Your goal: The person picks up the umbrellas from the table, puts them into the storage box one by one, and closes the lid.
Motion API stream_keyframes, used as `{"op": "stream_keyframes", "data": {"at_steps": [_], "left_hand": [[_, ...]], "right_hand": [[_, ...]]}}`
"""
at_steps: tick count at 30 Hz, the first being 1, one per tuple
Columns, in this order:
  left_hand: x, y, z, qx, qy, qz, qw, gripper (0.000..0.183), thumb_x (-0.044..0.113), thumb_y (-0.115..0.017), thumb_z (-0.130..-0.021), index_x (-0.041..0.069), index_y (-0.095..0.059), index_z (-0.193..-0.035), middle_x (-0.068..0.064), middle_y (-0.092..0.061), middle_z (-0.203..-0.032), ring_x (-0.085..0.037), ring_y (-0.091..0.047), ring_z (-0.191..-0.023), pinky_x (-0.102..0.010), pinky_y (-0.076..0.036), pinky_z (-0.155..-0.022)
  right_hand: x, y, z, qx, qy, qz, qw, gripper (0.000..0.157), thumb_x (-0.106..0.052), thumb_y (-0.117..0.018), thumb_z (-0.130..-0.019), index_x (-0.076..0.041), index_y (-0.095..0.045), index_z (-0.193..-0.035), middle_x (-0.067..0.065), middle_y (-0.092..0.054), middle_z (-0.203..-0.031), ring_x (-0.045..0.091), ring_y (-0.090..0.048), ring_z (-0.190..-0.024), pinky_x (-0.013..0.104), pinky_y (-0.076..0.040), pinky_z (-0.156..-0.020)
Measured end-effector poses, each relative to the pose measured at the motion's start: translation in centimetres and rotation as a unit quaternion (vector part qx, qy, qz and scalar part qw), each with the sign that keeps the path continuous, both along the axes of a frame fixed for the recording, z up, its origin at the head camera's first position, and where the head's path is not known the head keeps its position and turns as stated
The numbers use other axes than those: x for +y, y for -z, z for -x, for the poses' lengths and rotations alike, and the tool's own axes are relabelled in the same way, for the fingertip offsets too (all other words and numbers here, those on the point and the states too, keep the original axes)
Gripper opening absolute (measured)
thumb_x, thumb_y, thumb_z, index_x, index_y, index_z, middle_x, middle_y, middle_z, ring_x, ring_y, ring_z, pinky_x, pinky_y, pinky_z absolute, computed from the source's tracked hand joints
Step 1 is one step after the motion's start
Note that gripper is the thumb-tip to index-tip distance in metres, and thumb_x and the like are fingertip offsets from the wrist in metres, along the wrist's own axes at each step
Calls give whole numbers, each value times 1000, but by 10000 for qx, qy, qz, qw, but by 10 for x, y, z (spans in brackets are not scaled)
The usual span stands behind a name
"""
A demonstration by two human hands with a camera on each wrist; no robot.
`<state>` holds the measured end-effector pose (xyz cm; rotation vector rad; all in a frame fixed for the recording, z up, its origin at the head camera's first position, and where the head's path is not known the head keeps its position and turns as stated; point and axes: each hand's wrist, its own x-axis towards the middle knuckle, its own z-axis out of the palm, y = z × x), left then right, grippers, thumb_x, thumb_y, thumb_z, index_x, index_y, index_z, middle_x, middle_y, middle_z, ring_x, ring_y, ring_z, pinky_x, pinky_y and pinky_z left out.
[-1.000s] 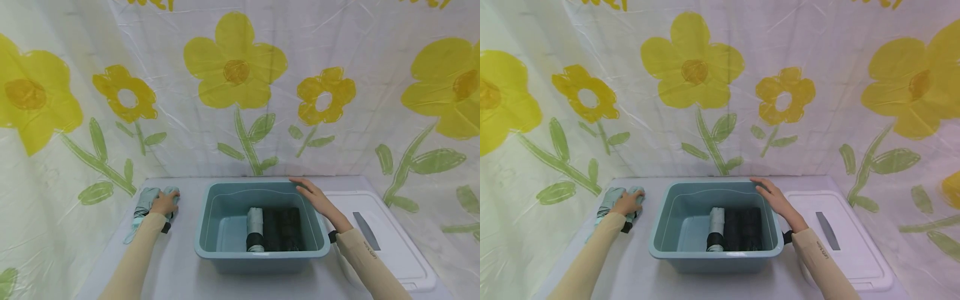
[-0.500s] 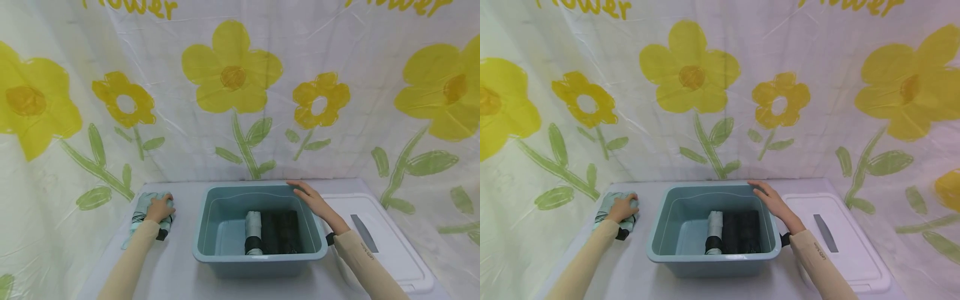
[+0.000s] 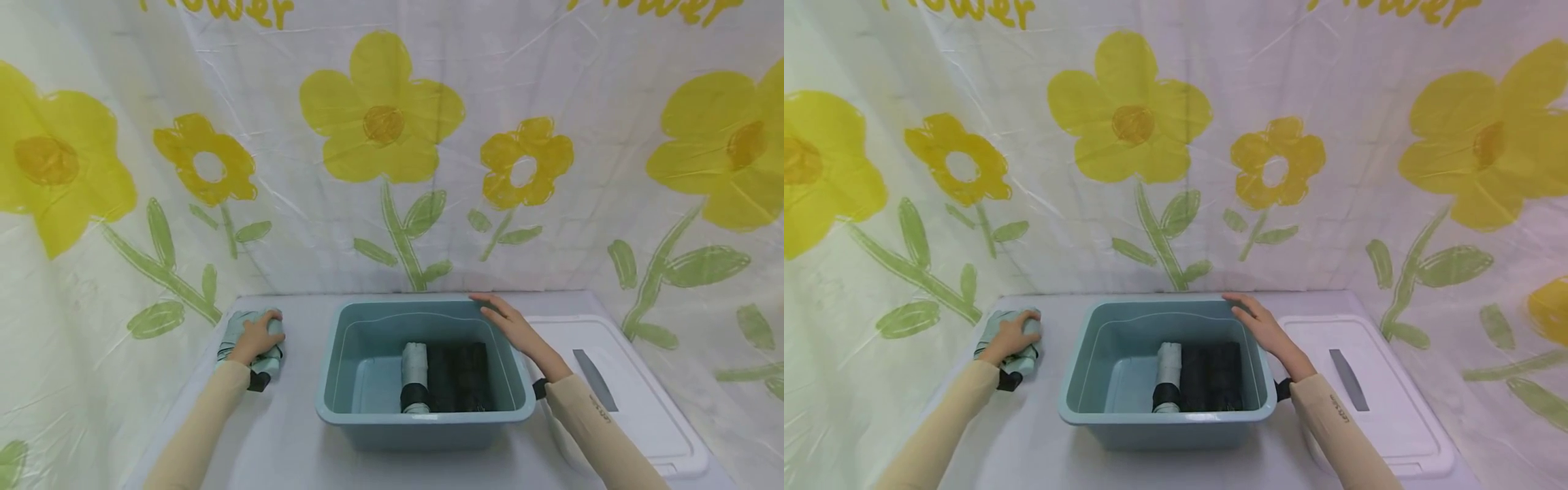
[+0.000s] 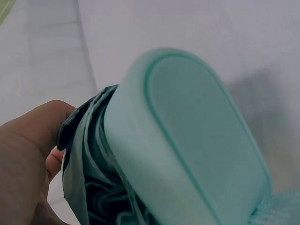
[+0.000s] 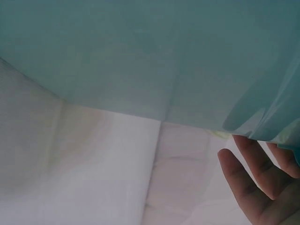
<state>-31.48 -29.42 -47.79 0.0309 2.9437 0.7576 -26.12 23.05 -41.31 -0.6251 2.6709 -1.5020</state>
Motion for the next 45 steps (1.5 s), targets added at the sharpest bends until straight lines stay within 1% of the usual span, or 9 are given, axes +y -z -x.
{"op": "stream_keyframes", "data": {"at_steps": [5,9,12,16,23,28,33,40,45], "left_hand": [[0,-7,-2,10,31,-179,9998,46,22,-53,-88,5,-38,-128,-50,-22,-126,-65,-26,-114,-68,-37,-81],[0,-10,-5,-19,125,-366,9992,47,24,-53,-89,5,-38,-129,-42,-24,-136,-66,-14,-122,-71,-29,-88],[3,-11,-6,72,288,-525,9982,49,26,-54,-90,4,-39,-131,-35,-28,-140,-63,-20,-124,-68,-30,-91],[7,-13,-5,304,506,-614,9964,49,26,-55,-91,4,-40,-132,-33,-33,-139,-56,-35,-120,-62,-35,-91],[19,-22,-8,523,655,-811,9932,48,24,-56,-91,4,-42,-132,-32,-37,-137,-55,-37,-120,-62,-34,-93],[30,-29,-14,712,719,-761,9920,46,24,-57,-91,7,-43,-131,-35,-43,-130,-47,-52,-103,-54,-43,-83],[39,-37,-19,788,731,-815,9909,45,22,-57,-91,10,-42,-132,-36,-45,-128,-41,-53,-98,-48,-44,-77],[49,-49,-28,648,708,-1176,9884,48,27,-55,-92,16,-40,-136,-29,-34,-141,-51,-39,-121,-61,-37,-89],[55,-59,-35,511,823,-1551,9831,51,34,-54,-92,18,-36,-137,-25,-25,-147,-52,-29,-127,-67,-29,-93]], "right_hand": [[1,0,1,16,-18,17,10000,40,-15,-39,-101,-1,-40,-138,25,-35,-142,42,-30,-132,64,-23,-101],[1,1,2,-4,-22,-11,10000,40,-16,-39,-101,0,-39,-138,24,-35,-142,41,-30,-132,64,-23,-101],[1,1,1,-25,-14,-27,10000,40,-16,-39,-101,0,-39,-138,24,-35,-142,41,-30,-132,64,-23,-101],[0,-1,1,-25,-9,12,10000,40,-15,-39,-101,1,-39,-138,24,-35,-142,42,-30,-131,64,-23,-101],[0,-1,2,11,-57,38,10000,40,-14,-39,-100,2,-39,-138,23,-36,-142,42,-30,-131,64,-23,-101],[0,-1,1,-15,-66,80,9999,40,-14,-39,-100,1,-39,-138,23,-36,-142,42,-29,-132,64,-22,-101],[0,-1,1,-6,-75,73,9999,40,-13,-38,-100,2,-38,-138,23,-35,-142,42,-29,-132,64,-22,-101],[0,-1,0,1,-86,73,9999,40,-13,-38,-100,2,-38,-138,23,-35,-142,42,-29,-132,64,-22,-101],[0,-1,0,-21,-74,99,9999,40,-12,-38,-100,1,-39,-138,23,-36,-142,42,-29,-132,64,-22,-102]]}}
